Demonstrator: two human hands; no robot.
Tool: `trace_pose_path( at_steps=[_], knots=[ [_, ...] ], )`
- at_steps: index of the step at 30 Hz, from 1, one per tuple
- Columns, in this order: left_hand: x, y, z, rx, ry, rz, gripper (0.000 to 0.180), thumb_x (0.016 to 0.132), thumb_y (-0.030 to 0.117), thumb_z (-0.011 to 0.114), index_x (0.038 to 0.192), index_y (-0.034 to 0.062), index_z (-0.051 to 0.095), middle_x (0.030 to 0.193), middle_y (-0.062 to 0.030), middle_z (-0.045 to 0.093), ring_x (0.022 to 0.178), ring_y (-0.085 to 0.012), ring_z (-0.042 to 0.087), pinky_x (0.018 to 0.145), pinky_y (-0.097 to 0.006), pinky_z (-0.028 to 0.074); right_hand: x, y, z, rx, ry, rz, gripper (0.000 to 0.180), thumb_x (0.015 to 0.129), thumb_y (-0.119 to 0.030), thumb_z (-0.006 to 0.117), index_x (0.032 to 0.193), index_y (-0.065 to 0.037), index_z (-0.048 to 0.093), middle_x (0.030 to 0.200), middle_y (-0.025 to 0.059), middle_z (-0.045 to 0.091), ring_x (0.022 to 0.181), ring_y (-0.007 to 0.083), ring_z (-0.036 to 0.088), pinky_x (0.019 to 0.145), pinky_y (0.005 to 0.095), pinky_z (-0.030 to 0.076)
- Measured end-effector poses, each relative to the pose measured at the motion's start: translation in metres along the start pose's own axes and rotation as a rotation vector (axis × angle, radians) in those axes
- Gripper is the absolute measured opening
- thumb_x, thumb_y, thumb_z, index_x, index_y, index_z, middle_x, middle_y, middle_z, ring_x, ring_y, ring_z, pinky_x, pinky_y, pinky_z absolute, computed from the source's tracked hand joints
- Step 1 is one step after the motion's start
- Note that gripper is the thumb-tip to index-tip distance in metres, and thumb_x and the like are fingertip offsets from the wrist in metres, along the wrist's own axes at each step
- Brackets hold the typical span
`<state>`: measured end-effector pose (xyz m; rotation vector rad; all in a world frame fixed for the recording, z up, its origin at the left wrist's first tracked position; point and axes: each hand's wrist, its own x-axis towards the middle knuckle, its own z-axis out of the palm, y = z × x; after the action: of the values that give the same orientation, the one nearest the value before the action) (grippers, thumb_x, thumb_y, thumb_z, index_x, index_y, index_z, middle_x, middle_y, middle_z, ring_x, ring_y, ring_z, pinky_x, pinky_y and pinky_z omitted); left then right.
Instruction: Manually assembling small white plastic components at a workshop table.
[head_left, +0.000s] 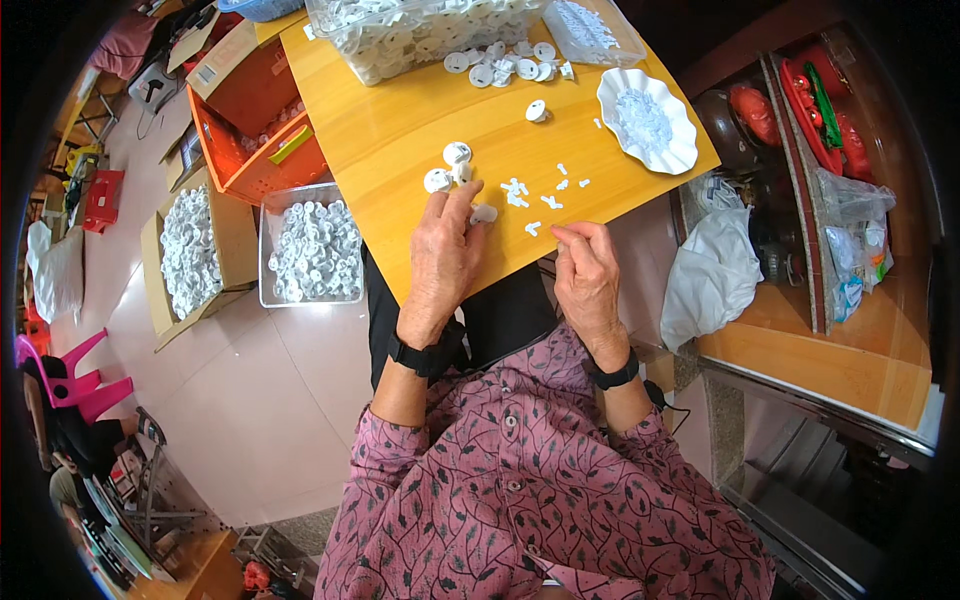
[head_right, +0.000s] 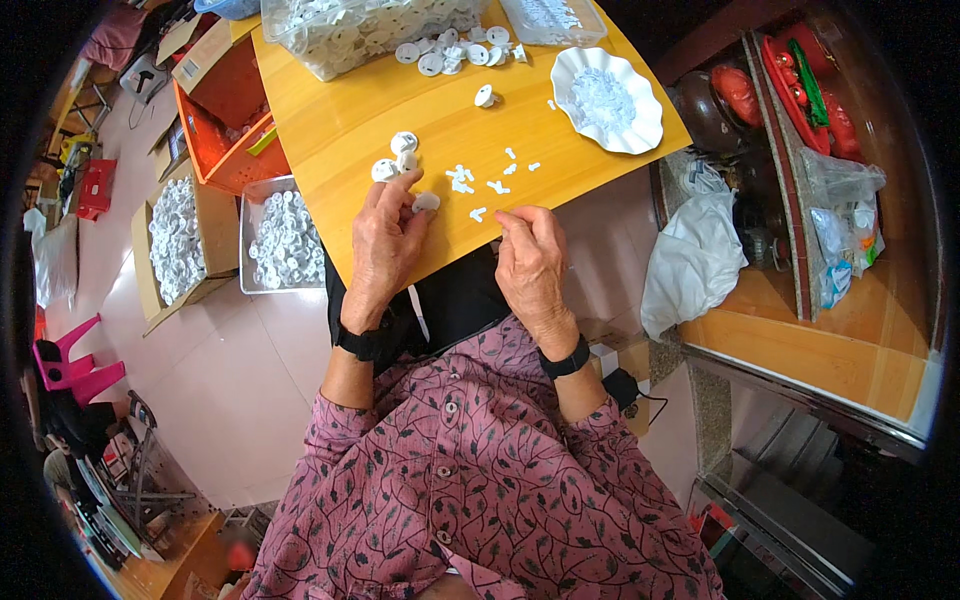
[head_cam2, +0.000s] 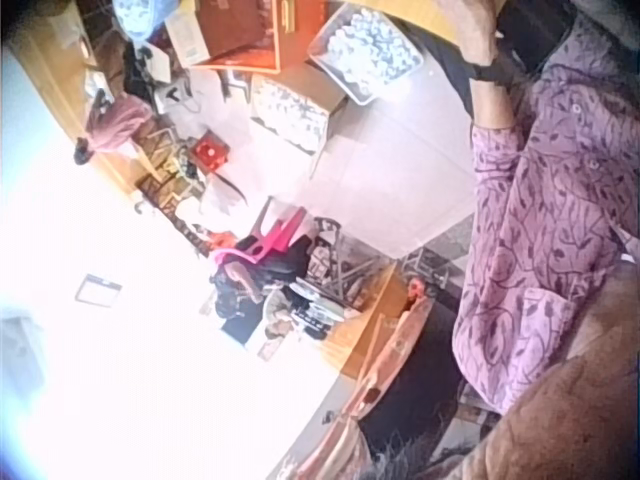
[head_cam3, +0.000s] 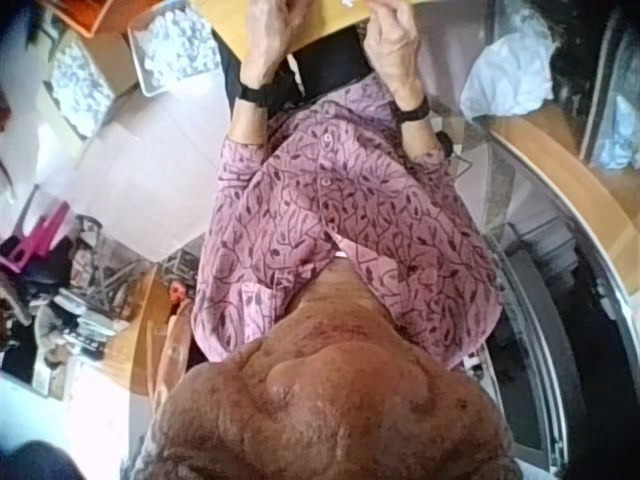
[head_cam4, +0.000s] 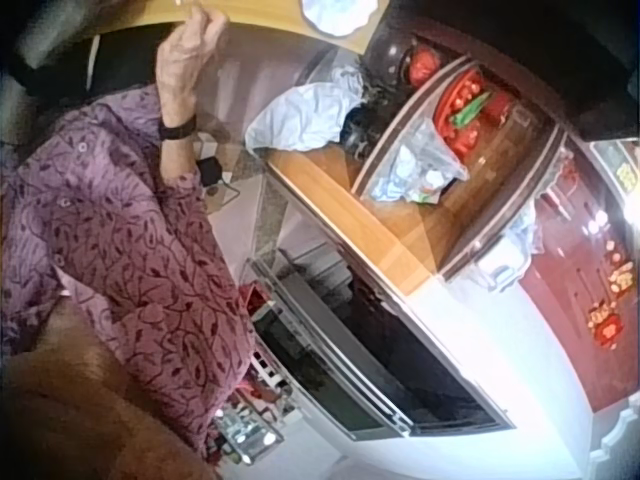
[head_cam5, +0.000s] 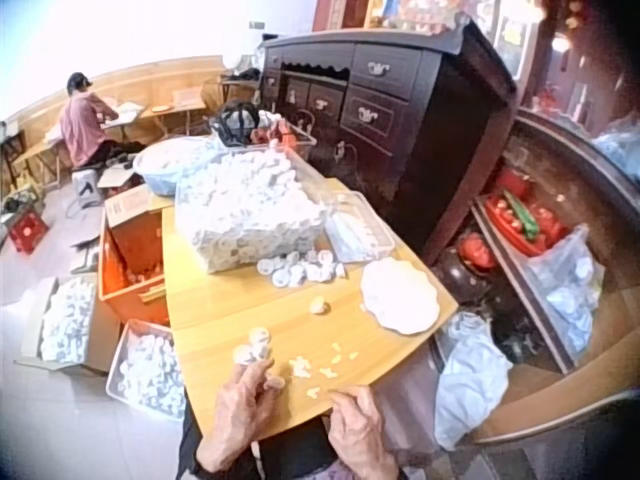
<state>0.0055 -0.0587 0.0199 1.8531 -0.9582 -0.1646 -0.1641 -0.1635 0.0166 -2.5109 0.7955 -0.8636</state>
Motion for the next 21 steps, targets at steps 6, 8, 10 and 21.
trace_pose_path(
  at_steps=[6,8,10,21],
  knots=[
    [-0.004,-0.005,0.001,-0.021,-0.020,-0.017,0.020,0.082,0.001,0.072,0.102,0.0014,0.071,0.086,-0.0113,0.060,0.071,-0.0209,0.064,0.065,-0.032,0.052,0.006,-0.023,-0.003,-0.130,-0.122,-0.116,0.024,0.079,0.000,0.067,0.103,-0.003,0.070,0.104,0.0096,0.059,0.095,0.0276,0.057,0.081,0.0412,0.044],
    [-0.004,-0.005,0.000,-0.040,-0.008,-0.013,0.019,0.081,0.001,0.071,0.100,0.0025,0.071,0.085,-0.0127,0.059,0.071,-0.0251,0.063,0.064,-0.035,0.051,0.003,-0.020,-0.003,-0.120,-0.119,-0.133,0.025,0.079,0.000,0.068,0.104,-0.002,0.070,0.104,0.0097,0.058,0.096,0.0273,0.057,0.081,0.0411,0.044],
    [-0.005,-0.005,0.000,-0.058,0.004,-0.010,0.018,0.081,0.002,0.070,0.099,0.0036,0.071,0.084,-0.0140,0.058,0.071,-0.0293,0.062,0.063,-0.038,0.050,0.001,-0.019,-0.004,-0.108,-0.115,-0.150,0.027,0.078,0.000,0.068,0.105,-0.002,0.070,0.105,0.0098,0.058,0.096,0.0271,0.057,0.081,0.0410,0.044],
    [-0.009,-0.002,-0.004,-0.103,0.055,-0.032,0.014,0.084,0.007,0.074,0.097,0.0028,0.071,0.082,-0.0122,0.058,0.068,-0.0246,0.061,0.061,-0.035,0.050,-0.003,-0.017,-0.004,-0.149,-0.112,-0.211,0.023,0.079,-0.004,0.072,0.102,-0.004,0.072,0.100,0.0057,0.060,0.093,0.0239,0.057,0.083,0.0396,0.043]
  ],
)
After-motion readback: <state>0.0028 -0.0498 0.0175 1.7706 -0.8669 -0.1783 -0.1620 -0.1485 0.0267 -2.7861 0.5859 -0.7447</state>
